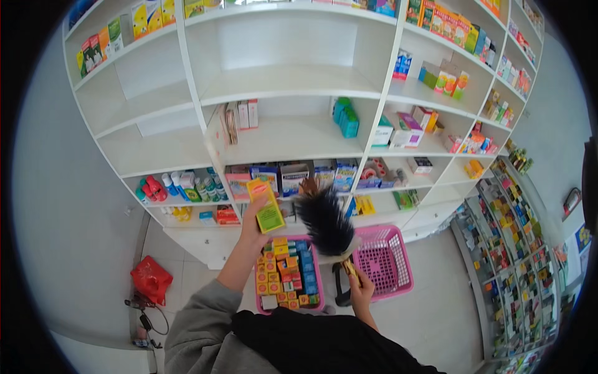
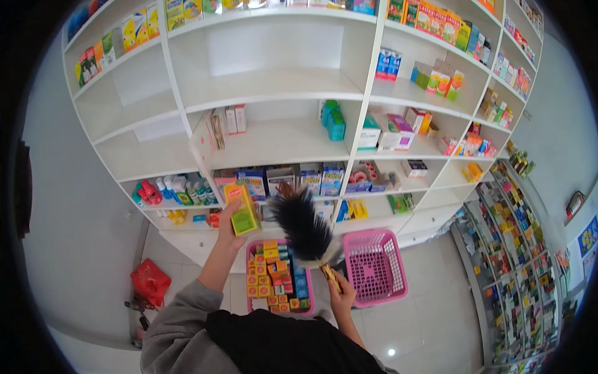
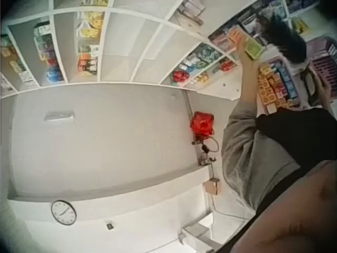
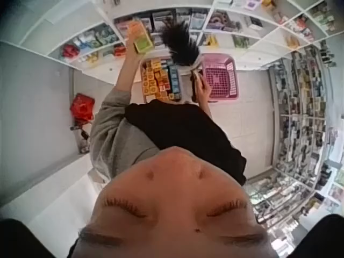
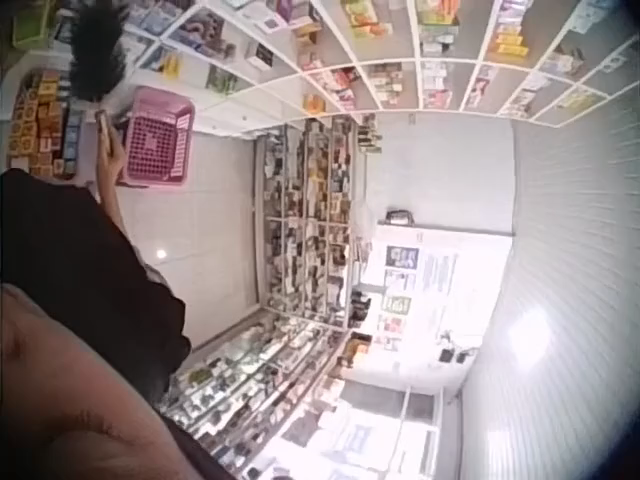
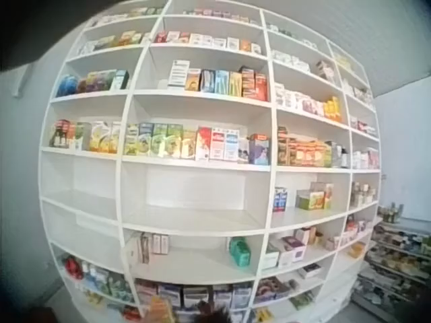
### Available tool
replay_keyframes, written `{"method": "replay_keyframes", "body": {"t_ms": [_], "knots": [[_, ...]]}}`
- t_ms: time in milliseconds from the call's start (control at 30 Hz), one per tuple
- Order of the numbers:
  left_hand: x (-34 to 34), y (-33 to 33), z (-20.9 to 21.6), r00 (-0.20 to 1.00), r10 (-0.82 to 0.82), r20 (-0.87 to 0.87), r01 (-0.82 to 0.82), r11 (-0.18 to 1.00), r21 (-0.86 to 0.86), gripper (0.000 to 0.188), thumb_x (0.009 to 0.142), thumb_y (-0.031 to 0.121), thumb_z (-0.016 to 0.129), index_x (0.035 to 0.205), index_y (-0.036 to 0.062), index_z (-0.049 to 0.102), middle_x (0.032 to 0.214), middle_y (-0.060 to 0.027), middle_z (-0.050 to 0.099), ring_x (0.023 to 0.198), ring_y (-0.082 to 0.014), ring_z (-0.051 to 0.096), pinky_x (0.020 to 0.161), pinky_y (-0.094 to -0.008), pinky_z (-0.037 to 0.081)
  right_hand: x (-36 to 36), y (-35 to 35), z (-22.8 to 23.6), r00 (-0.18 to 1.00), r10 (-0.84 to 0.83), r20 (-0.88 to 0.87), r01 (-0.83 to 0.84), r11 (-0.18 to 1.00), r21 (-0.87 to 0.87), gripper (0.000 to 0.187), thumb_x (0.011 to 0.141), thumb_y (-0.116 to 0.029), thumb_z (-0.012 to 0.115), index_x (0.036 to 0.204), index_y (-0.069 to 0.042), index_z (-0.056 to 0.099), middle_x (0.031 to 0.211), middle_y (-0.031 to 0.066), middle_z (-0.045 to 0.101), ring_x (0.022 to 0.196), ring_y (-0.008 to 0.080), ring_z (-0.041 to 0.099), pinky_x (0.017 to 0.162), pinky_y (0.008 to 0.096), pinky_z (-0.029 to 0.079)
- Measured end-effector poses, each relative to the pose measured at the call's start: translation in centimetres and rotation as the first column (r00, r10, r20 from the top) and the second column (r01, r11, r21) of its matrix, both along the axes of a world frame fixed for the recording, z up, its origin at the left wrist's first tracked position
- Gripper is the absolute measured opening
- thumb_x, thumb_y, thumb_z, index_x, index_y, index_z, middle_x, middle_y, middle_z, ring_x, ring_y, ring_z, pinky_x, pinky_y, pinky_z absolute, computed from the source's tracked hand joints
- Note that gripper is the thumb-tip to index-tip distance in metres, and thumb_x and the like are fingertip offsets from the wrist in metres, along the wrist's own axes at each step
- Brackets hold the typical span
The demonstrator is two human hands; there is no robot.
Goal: Dusting various medicine boxes in a pharmacy and returning them to the shelves.
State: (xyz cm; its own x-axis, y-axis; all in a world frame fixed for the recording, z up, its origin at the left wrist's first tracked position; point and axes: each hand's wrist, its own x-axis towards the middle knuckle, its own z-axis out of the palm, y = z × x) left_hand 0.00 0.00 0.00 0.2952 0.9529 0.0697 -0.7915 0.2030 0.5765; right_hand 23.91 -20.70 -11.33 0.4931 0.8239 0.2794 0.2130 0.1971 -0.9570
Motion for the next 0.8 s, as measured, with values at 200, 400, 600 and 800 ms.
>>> {"method": "replay_keyframes", "body": {"t_ms": [200,400,600,800], "knots": [[8.2,6.6,13.7,0.940,0.223,-0.259,-0.054,0.845,0.532,0.044,0.080,0.008,0.066,0.121,0.0060,0.048,0.106,-0.0055,0.058,0.101,-0.0169,0.057,0.087,-0.0344,0.049,4.4,2.6,-0.4,0.998,0.011,-0.069,-0.005,0.996,0.086,0.027,0.083,-0.004,0.063,0.108,0.005,0.063,0.089,0.0098,0.067,0.079,0.0108,0.059,0.071,0.0230,0.046],[15.3,17.3,23.6,0.605,0.724,-0.332,0.007,0.413,0.911,0.059,0.074,0.015,0.077,0.123,0.0026,0.048,0.114,-0.0080,0.058,0.104,-0.0154,0.055,0.088,-0.0310,0.046,9.6,4.7,0.8,0.991,0.041,0.130,-0.059,0.989,0.137,0.026,0.082,0.000,0.060,0.107,0.007,0.062,0.091,0.0102,0.067,0.081,0.0111,0.060,0.073,0.0235,0.047],[21.1,28.7,25.2,0.442,0.725,-0.529,-0.067,0.614,0.786,0.062,0.070,0.018,0.080,0.123,0.0023,0.050,0.112,-0.0098,0.060,0.103,-0.0171,0.057,0.084,-0.0322,0.049,12.6,6.0,0.6,0.998,0.001,0.061,-0.006,0.997,0.082,0.026,0.081,0.000,0.061,0.106,0.006,0.063,0.089,0.0105,0.067,0.080,0.0124,0.060,0.073,0.0251,0.047],[25.2,37.1,25.3,0.183,0.804,-0.566,-0.046,0.582,0.812,0.073,0.062,0.025,0.082,0.124,0.0009,0.051,0.109,-0.0146,0.064,0.099,-0.0247,0.062,0.085,-0.0325,0.050,16.4,6.4,-0.3,0.992,-0.117,0.044,0.115,0.992,0.055,0.027,0.078,0.000,0.065,0.105,0.005,0.064,0.087,0.0122,0.068,0.077,0.0120,0.063,0.070,0.0237,0.049]]}}
